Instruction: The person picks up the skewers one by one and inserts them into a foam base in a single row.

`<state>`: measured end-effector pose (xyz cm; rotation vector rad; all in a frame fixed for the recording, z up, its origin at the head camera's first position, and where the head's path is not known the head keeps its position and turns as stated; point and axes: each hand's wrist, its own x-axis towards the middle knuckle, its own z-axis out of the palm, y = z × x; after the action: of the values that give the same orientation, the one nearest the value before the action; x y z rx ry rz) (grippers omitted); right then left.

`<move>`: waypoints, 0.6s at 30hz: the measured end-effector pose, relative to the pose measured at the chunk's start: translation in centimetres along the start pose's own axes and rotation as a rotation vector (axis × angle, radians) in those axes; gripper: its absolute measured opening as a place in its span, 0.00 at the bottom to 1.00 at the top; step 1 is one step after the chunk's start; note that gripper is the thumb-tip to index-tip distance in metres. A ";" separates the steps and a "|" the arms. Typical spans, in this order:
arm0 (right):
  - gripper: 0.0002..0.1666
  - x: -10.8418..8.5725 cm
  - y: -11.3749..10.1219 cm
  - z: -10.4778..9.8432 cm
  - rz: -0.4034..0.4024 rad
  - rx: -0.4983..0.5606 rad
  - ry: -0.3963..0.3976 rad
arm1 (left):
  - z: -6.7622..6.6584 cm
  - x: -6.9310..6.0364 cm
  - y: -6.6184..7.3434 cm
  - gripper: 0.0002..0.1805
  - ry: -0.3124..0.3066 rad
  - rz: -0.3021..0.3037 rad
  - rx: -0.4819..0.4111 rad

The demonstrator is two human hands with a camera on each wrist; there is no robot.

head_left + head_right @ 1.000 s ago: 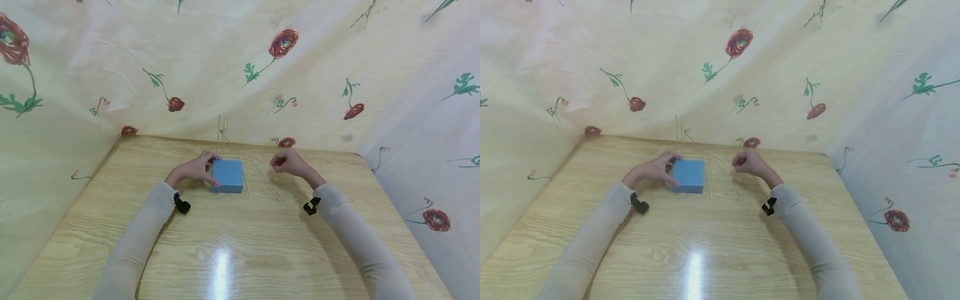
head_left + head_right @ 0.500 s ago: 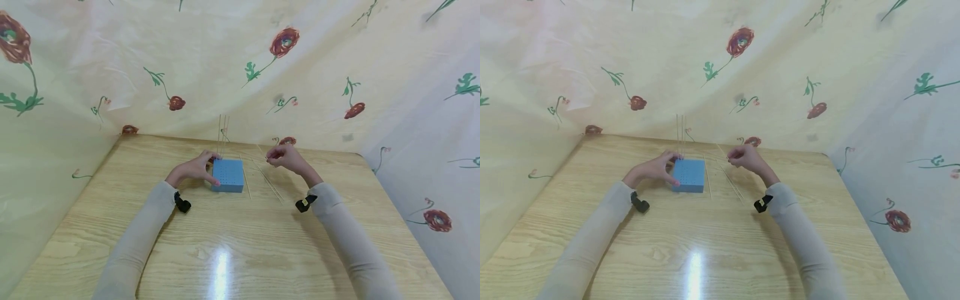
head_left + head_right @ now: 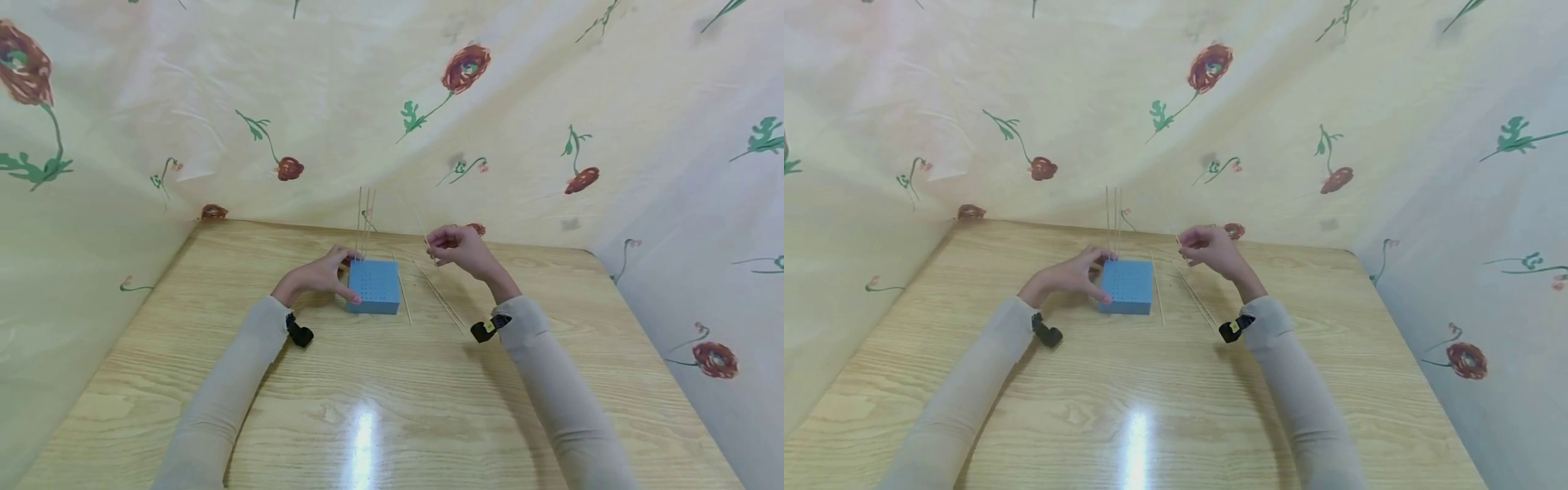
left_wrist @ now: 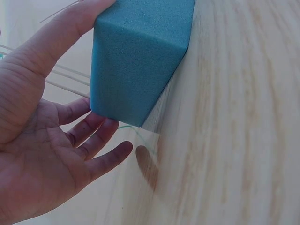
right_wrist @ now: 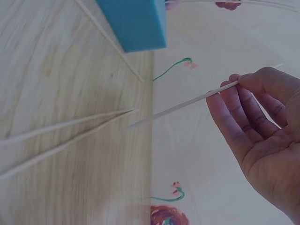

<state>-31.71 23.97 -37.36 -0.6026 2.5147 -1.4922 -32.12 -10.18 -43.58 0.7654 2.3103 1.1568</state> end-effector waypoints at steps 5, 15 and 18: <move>0.15 0.4 -0.5 0.3 0.018 0.041 0.018 | 0.0 0.1 -0.2 0.53 0.003 -0.003 -0.004; 0.14 1.0 -2.2 1.0 -0.003 0.123 0.055 | 0.0 0.2 -0.3 0.53 0.009 -0.006 -0.007; 0.12 1.2 -2.6 1.3 -0.023 0.141 0.075 | 0.0 0.1 -0.3 0.53 0.007 -0.004 -0.008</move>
<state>-31.68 21.31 -35.70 -0.5647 2.4372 -1.7131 -32.32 -10.26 -43.81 0.7551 2.3100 1.1686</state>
